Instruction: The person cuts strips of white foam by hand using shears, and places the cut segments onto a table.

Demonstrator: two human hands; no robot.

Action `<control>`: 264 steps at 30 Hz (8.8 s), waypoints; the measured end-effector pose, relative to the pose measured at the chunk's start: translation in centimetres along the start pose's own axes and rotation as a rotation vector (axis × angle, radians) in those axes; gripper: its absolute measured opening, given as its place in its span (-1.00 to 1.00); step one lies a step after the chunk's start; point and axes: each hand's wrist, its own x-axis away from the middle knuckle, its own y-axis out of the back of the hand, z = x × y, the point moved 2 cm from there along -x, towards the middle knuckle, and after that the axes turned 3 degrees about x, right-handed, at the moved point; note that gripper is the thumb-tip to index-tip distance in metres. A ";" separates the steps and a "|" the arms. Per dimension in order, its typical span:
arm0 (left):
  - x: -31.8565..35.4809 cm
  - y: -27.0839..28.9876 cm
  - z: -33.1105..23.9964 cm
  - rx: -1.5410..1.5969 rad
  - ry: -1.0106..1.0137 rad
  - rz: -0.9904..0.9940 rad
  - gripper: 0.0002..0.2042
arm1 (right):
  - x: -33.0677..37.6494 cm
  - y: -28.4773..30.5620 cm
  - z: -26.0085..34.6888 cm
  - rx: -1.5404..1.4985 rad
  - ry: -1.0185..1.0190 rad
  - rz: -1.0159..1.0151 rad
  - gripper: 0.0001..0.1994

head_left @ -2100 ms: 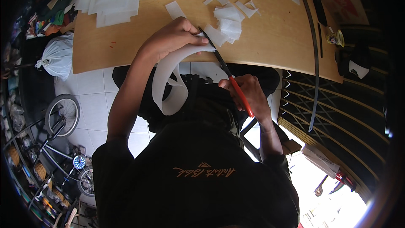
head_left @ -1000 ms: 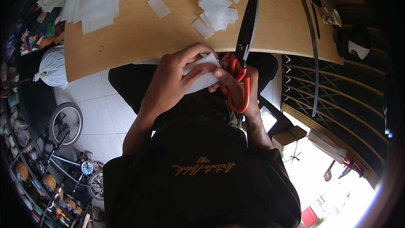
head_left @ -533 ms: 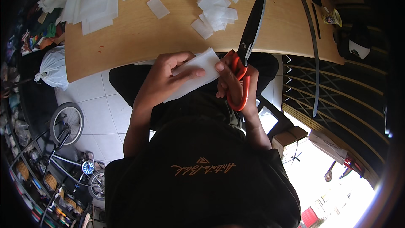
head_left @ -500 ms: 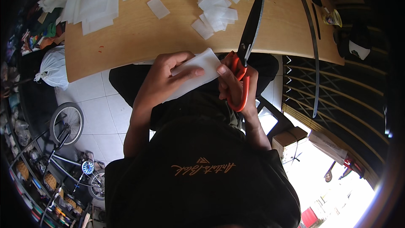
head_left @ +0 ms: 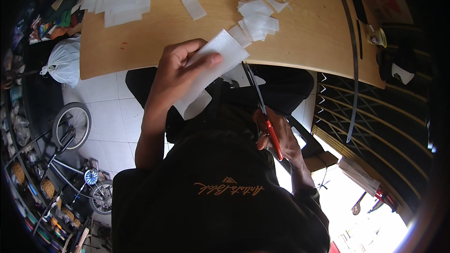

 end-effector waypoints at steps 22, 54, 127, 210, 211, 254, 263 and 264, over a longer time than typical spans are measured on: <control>-0.4 -1.8 0.3 -0.229 -0.122 0.053 -0.74 | -2.4 3.0 2.2 0.306 0.079 0.017 -0.18; -3.1 0.3 1.1 -0.063 0.155 0.105 -0.71 | -5.8 2.4 4.0 0.098 -0.053 0.020 -0.73; -0.7 -1.1 1.5 -0.082 0.198 0.199 -0.70 | -3.3 -3.0 1.9 -0.772 0.124 -0.115 0.20; -0.1 -1.0 0.8 0.027 0.035 0.041 -0.76 | -1.6 2.4 1.9 0.063 -0.003 0.111 -0.18; -0.2 -1.0 0.7 0.036 0.034 0.041 -0.76 | -1.6 2.5 2.1 0.064 0.000 0.114 -0.17; -3.9 1.4 -0.8 -0.292 0.226 0.054 -0.64 | -6.0 3.4 2.1 0.042 -0.011 0.055 -0.61; -6.0 2.3 0.3 -0.291 0.279 0.100 -0.55 | -6.6 3.3 2.2 0.029 -0.101 0.019 -0.58; -5.9 2.2 0.1 -0.297 0.277 0.090 -0.55 | -6.5 3.3 2.2 0.026 -0.113 0.027 -0.57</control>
